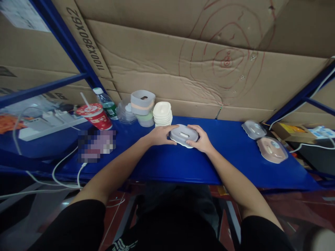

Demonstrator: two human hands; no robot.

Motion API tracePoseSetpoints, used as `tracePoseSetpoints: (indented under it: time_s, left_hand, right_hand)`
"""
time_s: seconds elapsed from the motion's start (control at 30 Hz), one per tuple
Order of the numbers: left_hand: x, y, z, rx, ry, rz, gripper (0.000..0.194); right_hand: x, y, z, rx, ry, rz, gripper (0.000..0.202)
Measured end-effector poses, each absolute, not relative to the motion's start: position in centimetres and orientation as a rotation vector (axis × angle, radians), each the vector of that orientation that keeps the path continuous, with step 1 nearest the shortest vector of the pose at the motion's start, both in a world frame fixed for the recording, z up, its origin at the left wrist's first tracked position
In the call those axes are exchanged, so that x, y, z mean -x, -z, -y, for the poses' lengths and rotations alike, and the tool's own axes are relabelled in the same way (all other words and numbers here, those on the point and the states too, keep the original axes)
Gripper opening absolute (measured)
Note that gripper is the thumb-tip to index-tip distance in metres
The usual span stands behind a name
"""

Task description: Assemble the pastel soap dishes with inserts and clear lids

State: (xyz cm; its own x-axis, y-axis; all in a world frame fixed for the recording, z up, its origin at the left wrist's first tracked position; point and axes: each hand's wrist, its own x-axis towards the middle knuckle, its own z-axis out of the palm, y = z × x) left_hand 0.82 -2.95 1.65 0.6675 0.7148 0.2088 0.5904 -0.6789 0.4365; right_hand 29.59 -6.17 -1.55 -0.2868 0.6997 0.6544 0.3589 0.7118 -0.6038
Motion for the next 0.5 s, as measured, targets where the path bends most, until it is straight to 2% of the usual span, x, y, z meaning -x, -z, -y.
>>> tracePoseSetpoints:
  time_s: [0.13,0.27,0.5]
  left_hand:
    - [-0.9,-1.7,3.1,-2.484,-0.529,-1.059,0.11]
    - [-0.9,-1.3,2.8,-2.516,-0.531,-1.038,0.107]
    - [-1.0,-0.9,2.7,-2.581,-0.527,-1.01,0.085]
  right_hand:
    - [-29.7,1.6,6.1,0.82,-0.437,1.864,0.079]
    - [-29.4,1.6,6.3,0.853,-0.417,1.876,0.081]
    - [-28.8,2.7,6.1,0.88,-0.519,1.777,0.105]
